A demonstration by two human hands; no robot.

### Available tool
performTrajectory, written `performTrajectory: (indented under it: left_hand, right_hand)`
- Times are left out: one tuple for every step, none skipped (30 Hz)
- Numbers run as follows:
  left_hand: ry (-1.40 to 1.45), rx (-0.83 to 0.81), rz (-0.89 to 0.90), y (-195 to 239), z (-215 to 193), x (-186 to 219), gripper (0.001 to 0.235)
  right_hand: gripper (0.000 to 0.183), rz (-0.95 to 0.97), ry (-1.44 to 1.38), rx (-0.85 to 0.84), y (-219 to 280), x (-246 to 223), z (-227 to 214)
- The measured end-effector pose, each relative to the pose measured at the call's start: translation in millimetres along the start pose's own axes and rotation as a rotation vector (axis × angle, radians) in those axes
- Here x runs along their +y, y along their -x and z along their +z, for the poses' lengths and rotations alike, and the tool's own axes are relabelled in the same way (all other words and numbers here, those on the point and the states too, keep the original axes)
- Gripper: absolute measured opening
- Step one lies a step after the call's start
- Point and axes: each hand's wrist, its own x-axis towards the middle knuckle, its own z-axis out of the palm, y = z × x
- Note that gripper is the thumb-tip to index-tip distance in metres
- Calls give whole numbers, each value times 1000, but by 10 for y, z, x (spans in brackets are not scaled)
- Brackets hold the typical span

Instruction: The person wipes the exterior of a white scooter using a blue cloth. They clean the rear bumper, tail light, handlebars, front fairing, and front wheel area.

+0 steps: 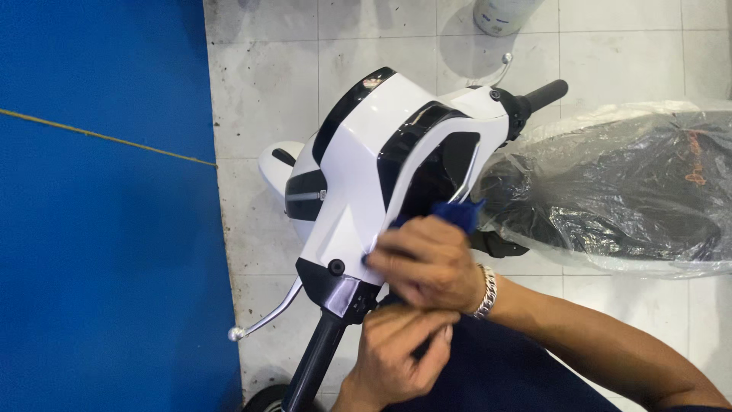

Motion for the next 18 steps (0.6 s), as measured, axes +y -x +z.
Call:
performTrajectory:
  left_hand:
    - [13,5,-1,39,15,46,12]
    - [27,9,-3,61,32,81,13]
    - [21,-15,10,64,60,107,14]
    - [16,-39,23,55,88,126,16]
    - [7,-57,33,35,123,135,18]
    - [-8,-30,44,-8,162,124,18]
    - [-21,-7,45,-44,204,131,18]
    - [-34,17,47,-91,250,139,19]
    - [-51,36,46,-146,291,151,18]
    - [-68,55,45,-206,324,168,18]
    - [-85,76,46,-280,360,178,18]
    - [-92,84,53,-356,395,180,18]
    - [-100,91,54,-413,427,190,17]
    - [-109,98,55,-463,461,195,16]
    - [-122,98,38,-508,507,194,16]
    - [-135,99,21,-546,554,188,16]
    - [-149,99,0,-565,603,190,16]
    - [-159,96,-18,-583,657,190,16]
  right_hand:
    - [23,-47,-153,-38,37,21,18]
    - [22,-96,-306,-77,79,39,26]
    - [22,-91,-290,-57,135,43,13]
    - [23,-87,-275,-38,184,45,2]
    - [23,-87,-266,-21,215,70,-1]
    - [24,-36,-170,92,200,147,28]
    - [26,24,-78,202,158,224,84]
    - [27,84,14,311,117,282,119]
    - [27,125,51,352,83,309,135]
    - [26,166,88,394,38,327,147]
    - [26,205,126,434,-14,374,134]
    - [24,280,137,483,-62,447,108]
    - [23,360,143,529,-97,521,90]
    - [21,440,149,574,-111,617,61]
    - [20,449,157,588,-106,758,9]
    - [18,459,166,601,-91,920,-47]
    - [17,472,173,613,-55,1049,-82]
    - [16,475,186,614,-9,1147,-101]
